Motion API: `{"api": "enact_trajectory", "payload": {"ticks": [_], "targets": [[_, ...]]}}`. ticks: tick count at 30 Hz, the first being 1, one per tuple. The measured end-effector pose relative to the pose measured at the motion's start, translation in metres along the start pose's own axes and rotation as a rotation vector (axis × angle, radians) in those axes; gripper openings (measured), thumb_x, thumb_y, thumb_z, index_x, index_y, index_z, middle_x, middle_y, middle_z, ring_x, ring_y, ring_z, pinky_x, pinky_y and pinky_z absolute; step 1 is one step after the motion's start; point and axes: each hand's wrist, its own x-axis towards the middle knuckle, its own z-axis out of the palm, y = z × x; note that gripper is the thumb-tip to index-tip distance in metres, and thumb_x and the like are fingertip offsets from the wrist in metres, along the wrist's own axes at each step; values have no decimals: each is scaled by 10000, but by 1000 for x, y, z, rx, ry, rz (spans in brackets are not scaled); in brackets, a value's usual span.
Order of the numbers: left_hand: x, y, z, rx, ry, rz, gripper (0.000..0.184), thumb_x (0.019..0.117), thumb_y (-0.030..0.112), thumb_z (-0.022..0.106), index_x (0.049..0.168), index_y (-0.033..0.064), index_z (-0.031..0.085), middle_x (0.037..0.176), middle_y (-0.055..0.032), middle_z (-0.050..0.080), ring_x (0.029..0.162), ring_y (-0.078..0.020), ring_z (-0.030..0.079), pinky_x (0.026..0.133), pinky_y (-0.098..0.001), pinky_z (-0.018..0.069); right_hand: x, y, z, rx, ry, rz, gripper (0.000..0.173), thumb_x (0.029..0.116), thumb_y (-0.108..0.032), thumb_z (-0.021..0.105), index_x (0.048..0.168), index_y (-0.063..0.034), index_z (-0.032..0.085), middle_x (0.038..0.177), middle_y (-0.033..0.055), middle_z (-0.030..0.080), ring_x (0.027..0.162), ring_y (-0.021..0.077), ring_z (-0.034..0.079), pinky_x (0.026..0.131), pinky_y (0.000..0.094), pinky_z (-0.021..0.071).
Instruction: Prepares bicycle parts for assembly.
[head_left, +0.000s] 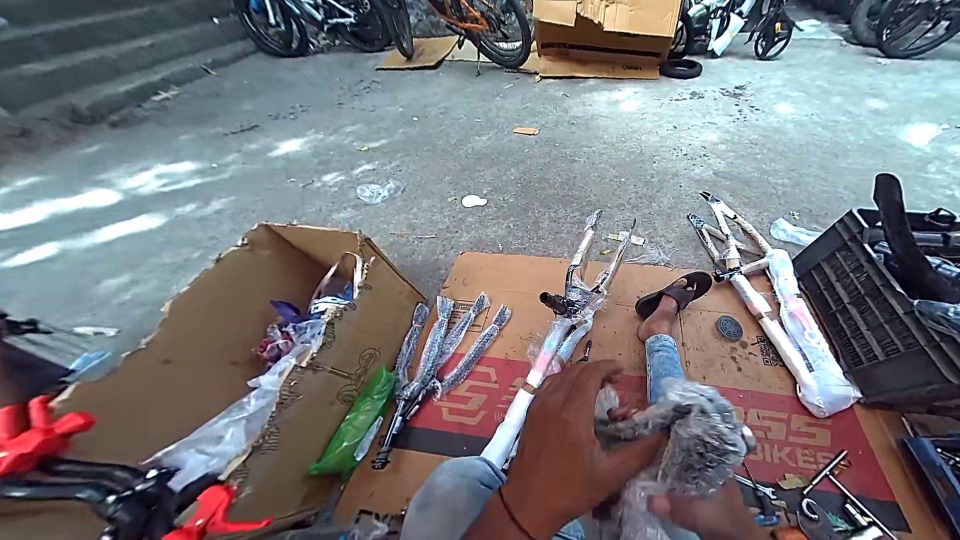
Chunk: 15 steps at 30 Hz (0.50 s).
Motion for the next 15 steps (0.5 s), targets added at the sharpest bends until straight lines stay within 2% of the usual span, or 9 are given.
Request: {"api": "enact_trajectory", "payload": {"ticks": [1,3,4,6,9,10,12,14,15], "targets": [[1,-16,5,-32,-2,-98,697,839,657,704,1283,122,661,1132,-9,730,1050,-159,688,909,-452,583,12,8,-2,6,10,-9,707,677,-302,948,1284,-149,619,1136,-106,741,1065,24,691,964,281,592],[11,-55,13,-197,-7,-325,790,875,678,655,1418,113,561,1274,-36,681,1174,-186,651,981,-465,563,46,28,-10,-60,17,-55,721,647,-304,963,1266,-155,625,1132,-95,743,1058,41,700,945,295,610],[16,-77,18,-295,1,-431,793,901,650,640,1474,120,503,1343,-52,644,1230,-201,625,1002,-472,554,65,38,-16,-71,6,-67,724,643,-304,968,1262,-130,635,1134,-48,744,1056,86,708,935,330,617],[29,-121,30,-391,12,-571,770,925,529,677,1547,167,402,1474,-61,554,1327,-225,566,1031,-491,534,101,51,-26,-52,-20,-63,721,641,-284,963,1272,-148,643,1145,-12,741,1057,128,710,922,362,619],[48,-173,50,-352,-53,-565,945,832,323,826,1606,209,297,1604,-83,402,1428,-284,458,1101,-558,461,143,63,-36,-95,4,-39,676,601,-236,970,1201,-217,659,1047,-85,747,966,59,717,850,310,630],[54,-184,57,-378,-72,-549,990,809,291,851,1615,221,279,1619,-77,383,1431,-284,454,1108,-554,455,153,65,-36,-134,-2,-43,669,594,-222,966,1191,-234,666,1038,-103,746,957,43,714,847,296,629],[64,-195,66,-456,-92,-514,984,828,255,847,1621,222,264,1610,-70,401,1420,-271,467,1116,-543,448,174,73,-34,-213,-38,-77,714,575,-201,974,1210,-239,651,1070,-109,740,987,42,710,879,298,626],[71,-197,70,-479,-104,-476,863,898,264,784,1609,196,299,1582,-78,436,1400,-256,489,1121,-534,447,194,82,-30,-311,-111,-129,773,567,-240,976,1249,-181,616,1147,-52,723,1066,97,699,930,335,617],[72,-197,71,-473,-104,-451,782,935,262,743,1596,182,333,1567,-78,458,1392,-249,501,1121,-531,451,204,86,-29,-336,-169,-155,800,573,-250,972,1266,-94,605,1202,41,709,1117,187,688,961,397,609]]}}
